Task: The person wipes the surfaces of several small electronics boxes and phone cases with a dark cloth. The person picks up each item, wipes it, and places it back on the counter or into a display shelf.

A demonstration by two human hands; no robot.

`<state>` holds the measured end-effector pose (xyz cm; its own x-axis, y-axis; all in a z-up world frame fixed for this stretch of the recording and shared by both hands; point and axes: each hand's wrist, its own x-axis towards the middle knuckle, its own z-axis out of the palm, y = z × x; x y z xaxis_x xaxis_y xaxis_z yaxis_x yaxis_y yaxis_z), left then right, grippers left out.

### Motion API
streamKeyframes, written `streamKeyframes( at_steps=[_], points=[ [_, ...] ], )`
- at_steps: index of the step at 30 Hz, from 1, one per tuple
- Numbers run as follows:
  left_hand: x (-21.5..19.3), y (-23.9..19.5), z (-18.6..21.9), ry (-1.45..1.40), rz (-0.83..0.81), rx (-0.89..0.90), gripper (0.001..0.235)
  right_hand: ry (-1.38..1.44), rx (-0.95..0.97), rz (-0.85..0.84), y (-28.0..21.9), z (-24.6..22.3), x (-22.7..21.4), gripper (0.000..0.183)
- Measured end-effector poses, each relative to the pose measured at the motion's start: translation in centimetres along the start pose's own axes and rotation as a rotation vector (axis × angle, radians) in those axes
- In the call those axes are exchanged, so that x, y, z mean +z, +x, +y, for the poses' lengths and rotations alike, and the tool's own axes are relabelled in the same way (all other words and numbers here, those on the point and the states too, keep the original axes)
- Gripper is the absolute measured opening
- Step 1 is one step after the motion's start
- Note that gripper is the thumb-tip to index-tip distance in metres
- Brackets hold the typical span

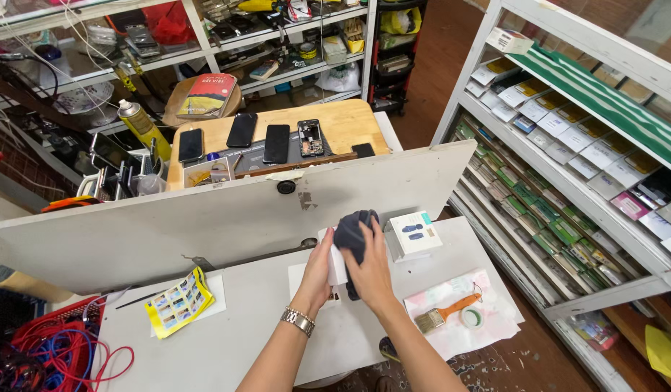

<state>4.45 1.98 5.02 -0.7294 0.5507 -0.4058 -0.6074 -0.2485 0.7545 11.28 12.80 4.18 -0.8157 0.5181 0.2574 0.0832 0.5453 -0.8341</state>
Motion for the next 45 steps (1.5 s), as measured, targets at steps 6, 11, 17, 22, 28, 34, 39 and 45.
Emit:
streamKeyframes(
  at_steps=[6, 11, 17, 22, 28, 34, 39, 45],
  points=[
    [-1.6, -2.4, 1.0, 0.085, -0.127, 0.096, 0.06, 0.12, 0.437, 0.106, 2.3, 3.3, -2.1, 0.077],
    [-2.0, -2.7, 0.4, 0.627, -0.151, 0.351, 0.071, 0.616, 0.496, 0.04, 1.6, 3.5, -3.2, 0.074],
    [0.9, -4.3, -0.8, 0.746, 0.059, 0.557, 0.113, 0.204, 0.18, -0.053, 0.1, 2.0, 0.9, 0.057],
    [0.8, -5.8, 0.2, 0.734, -0.031, 0.565, 0.114, 0.613, 0.585, 0.018, 0.5, 3.6, -1.5, 0.054],
    [-0.5, -2.0, 1.6, 0.269, -0.114, 0.457, 0.087, 1.23, 0.836, -0.32, -1.5, 3.1, -5.2, 0.066],
    [0.1, -0.6, -1.7, 0.77, 0.221, 0.261, 0.091, 0.96, 0.709, -0.184, -1.3, 1.4, -3.5, 0.061],
    [1.0, -0.9, -2.6, 0.658, 0.059, 0.291, 0.091, 1.301, 0.827, -0.236, -0.5, 1.9, -2.8, 0.069],
    [1.9, -1.5, -1.5, 0.909, 0.404, 0.354, 0.095, 1.235, 0.913, -0.238, -0.9, 2.1, -1.2, 0.067]
  ],
)
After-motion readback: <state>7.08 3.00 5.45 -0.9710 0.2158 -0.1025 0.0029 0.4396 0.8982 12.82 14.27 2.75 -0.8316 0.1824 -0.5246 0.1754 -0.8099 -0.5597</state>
